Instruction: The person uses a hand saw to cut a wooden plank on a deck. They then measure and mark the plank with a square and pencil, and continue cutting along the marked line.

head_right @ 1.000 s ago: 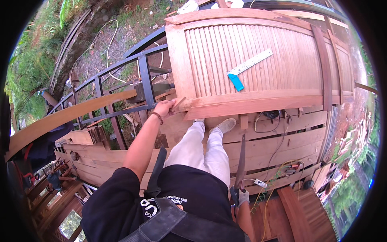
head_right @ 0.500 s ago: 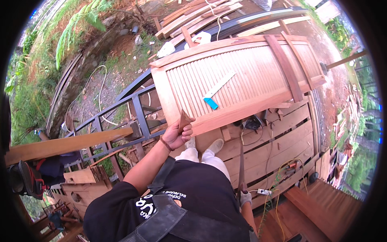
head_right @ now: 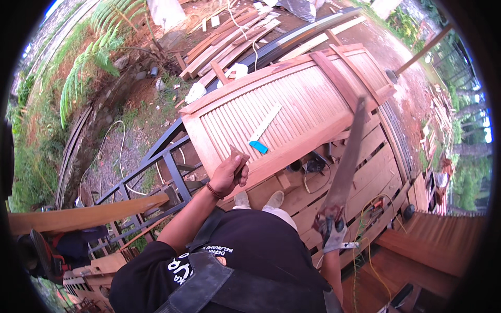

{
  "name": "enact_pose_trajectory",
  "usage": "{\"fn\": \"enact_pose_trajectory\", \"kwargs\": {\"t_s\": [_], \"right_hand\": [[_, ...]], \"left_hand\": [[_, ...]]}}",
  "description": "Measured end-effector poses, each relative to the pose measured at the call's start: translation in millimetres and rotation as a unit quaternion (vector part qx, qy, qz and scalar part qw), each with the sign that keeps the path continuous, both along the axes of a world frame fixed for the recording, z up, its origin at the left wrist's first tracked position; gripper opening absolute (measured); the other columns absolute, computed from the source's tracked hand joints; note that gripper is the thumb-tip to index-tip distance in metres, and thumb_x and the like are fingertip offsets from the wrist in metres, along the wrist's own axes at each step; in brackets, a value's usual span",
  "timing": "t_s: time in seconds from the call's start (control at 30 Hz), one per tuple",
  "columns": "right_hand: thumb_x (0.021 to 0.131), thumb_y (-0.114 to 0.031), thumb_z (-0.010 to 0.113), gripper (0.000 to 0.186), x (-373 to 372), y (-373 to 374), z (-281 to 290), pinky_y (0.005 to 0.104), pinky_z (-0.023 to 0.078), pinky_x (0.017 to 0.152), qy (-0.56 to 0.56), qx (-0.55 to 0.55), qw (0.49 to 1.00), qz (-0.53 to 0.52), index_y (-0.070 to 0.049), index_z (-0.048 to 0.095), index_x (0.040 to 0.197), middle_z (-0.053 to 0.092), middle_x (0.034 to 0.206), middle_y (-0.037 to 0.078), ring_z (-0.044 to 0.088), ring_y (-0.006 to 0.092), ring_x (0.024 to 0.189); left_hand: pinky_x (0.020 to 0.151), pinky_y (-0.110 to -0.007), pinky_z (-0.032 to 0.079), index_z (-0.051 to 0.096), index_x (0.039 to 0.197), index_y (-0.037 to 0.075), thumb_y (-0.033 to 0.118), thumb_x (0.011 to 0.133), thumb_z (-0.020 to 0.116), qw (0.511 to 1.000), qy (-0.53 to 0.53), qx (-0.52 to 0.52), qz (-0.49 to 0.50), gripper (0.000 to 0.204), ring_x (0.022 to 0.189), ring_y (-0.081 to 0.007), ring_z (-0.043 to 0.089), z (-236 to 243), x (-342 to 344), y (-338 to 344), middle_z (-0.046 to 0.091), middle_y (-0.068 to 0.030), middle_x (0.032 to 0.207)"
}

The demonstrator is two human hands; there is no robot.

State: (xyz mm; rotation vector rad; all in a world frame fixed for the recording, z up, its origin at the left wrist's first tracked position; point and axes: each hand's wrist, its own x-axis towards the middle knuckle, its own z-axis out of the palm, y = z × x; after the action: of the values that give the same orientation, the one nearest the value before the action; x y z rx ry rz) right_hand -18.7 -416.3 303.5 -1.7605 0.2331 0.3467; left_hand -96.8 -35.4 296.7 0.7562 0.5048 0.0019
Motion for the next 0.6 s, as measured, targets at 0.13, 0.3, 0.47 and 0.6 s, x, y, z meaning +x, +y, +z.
{"fn": "enact_pose_trajectory", "kwargs": {"t_s": [0.13,0.3,0.47,0.6], "right_hand": [[0.098,-0.021,0.056,0.021,16,57,54,0.0316,0.047,0.055,-0.131,0.207,0.969,0.023,-0.006,0.054,0.084,0.049,0.059,0.002,0.048,0.0147,0.049],[0.099,-0.021,0.054,0.022,11,96,111,0.0365,0.049,0.061,-0.203,0.283,0.937,-0.007,0.0,0.059,0.092,0.05,0.063,0.005,0.05,0.0175,0.053],[0.099,-0.02,0.056,0.025,7,78,135,0.0342,0.046,0.052,-0.305,0.347,0.887,0.0,0.003,0.061,0.105,0.049,0.062,0.003,0.049,0.0177,0.051],[0.098,-0.016,0.054,0.018,3,36,128,0.0311,0.042,0.046,-0.285,0.367,0.881,-0.083,-0.001,0.058,0.107,0.054,0.07,0.006,0.052,0.0184,0.054]], "left_hand": [[0.052,-0.028,0.039,0.048,0.097,0.011,0.045,0.106,0.035,0.997,0.01,-0.026,-0.075,0.038,0.057,-0.0148,0.046,10,14,-21,0.046,-0.0023,0.071],[0.051,-0.026,0.031,0.047,0.086,0.011,0.054,0.104,0.031,0.984,0.032,-0.099,-0.147,0.049,0.054,-0.0128,0.037,23,39,-63,0.04,0.0008,0.065],[0.048,-0.026,0.026,0.05,0.086,0.01,0.054,0.104,0.031,0.972,0.002,-0.052,-0.229,0.051,0.052,-0.0106,0.032,51,60,-115,0.036,0.0019,0.062],[0.045,-0.025,0.023,0.052,0.088,0.009,0.055,0.103,0.034,0.96,0.024,-0.067,-0.269,0.052,0.049,-0.0094,0.029,65,72,-161,0.034,0.003,0.059]]}}
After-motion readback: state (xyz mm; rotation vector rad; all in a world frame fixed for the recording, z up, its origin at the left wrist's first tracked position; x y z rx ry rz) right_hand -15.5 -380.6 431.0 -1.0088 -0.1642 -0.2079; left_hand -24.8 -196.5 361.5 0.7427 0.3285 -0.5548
